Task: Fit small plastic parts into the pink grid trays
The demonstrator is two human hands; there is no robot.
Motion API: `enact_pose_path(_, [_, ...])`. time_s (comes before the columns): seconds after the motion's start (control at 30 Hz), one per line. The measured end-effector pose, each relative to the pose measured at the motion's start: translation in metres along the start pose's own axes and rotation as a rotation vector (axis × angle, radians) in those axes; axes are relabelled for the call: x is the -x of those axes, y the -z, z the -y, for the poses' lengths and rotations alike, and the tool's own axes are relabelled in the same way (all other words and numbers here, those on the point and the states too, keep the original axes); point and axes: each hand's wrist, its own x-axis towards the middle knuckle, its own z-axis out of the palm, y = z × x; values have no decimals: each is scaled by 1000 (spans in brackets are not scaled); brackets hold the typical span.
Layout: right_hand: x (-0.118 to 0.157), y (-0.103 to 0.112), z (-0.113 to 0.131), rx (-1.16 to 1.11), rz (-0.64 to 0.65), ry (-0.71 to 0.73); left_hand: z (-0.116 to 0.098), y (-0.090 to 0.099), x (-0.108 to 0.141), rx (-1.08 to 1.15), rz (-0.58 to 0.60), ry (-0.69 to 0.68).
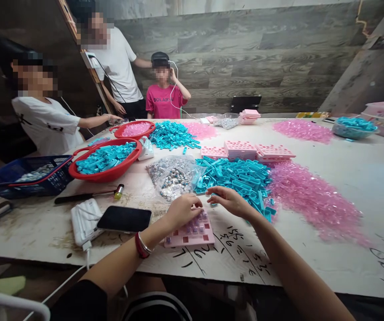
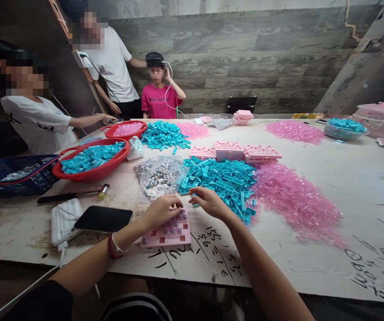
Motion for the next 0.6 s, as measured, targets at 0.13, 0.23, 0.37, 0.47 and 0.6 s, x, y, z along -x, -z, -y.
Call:
enact_pose_path(0.13, [-3,-1,-5,-65,-85,-25,0,1,-7,51,45,11])
enact_pose_path(0.23, [-4,1,-8,15,-176,-3,0,-1,-8,26,33,-11])
enact_pose_path(0.37, [-4,3,-9,141,-223,-5,4,-5,-6,-50,-6,-78])
enact_pose_path(0.47, [-4,3,-10,134,-234,2,6,-5,-7,-111,9,-151])
enact_pose_path(0.6, [-5,3,-12,106,-234,21,4,-3,-9,-286,57,-279])
